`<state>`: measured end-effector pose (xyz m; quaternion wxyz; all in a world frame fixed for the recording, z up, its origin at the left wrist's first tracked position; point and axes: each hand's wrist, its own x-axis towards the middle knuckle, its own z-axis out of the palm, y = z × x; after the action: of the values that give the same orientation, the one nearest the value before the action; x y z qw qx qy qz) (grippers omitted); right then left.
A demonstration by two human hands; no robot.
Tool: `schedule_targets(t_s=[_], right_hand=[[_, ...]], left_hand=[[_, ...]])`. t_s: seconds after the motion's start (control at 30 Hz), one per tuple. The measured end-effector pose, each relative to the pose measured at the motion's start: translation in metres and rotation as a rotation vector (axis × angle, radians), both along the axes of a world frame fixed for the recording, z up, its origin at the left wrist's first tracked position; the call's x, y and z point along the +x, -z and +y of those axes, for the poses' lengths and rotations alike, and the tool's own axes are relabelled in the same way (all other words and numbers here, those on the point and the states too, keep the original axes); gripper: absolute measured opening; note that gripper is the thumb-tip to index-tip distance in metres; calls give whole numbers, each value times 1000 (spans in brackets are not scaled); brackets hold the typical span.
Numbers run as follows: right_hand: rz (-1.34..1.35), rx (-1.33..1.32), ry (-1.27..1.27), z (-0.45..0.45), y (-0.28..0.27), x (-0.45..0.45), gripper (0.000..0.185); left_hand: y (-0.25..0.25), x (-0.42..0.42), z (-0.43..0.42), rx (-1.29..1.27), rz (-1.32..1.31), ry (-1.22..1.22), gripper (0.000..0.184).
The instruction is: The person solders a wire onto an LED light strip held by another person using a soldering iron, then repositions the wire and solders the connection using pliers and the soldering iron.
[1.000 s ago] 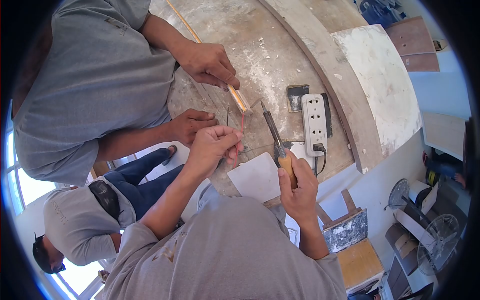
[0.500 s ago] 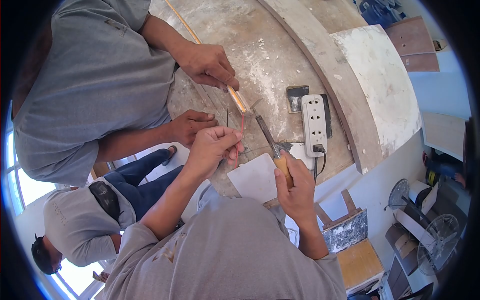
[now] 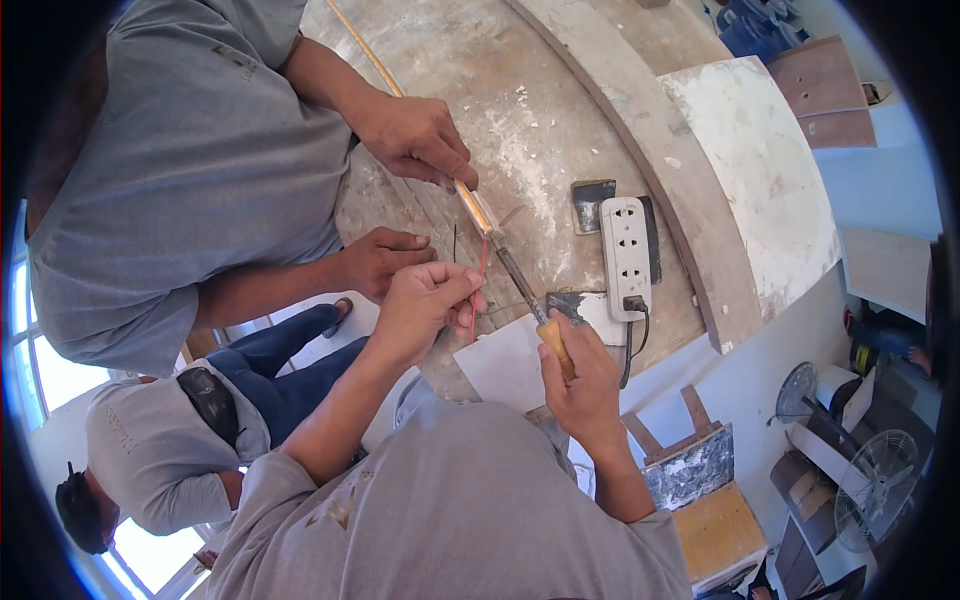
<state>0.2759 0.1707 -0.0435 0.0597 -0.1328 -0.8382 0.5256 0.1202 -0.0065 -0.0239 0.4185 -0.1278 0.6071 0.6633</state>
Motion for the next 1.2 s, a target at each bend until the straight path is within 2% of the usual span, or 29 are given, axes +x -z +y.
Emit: schedule_targets(t_s=[1.2], right_hand=[[-21, 7, -21, 0, -1, -3, 41]], left_hand=[[0, -2, 0, -5, -3, 0, 17]])
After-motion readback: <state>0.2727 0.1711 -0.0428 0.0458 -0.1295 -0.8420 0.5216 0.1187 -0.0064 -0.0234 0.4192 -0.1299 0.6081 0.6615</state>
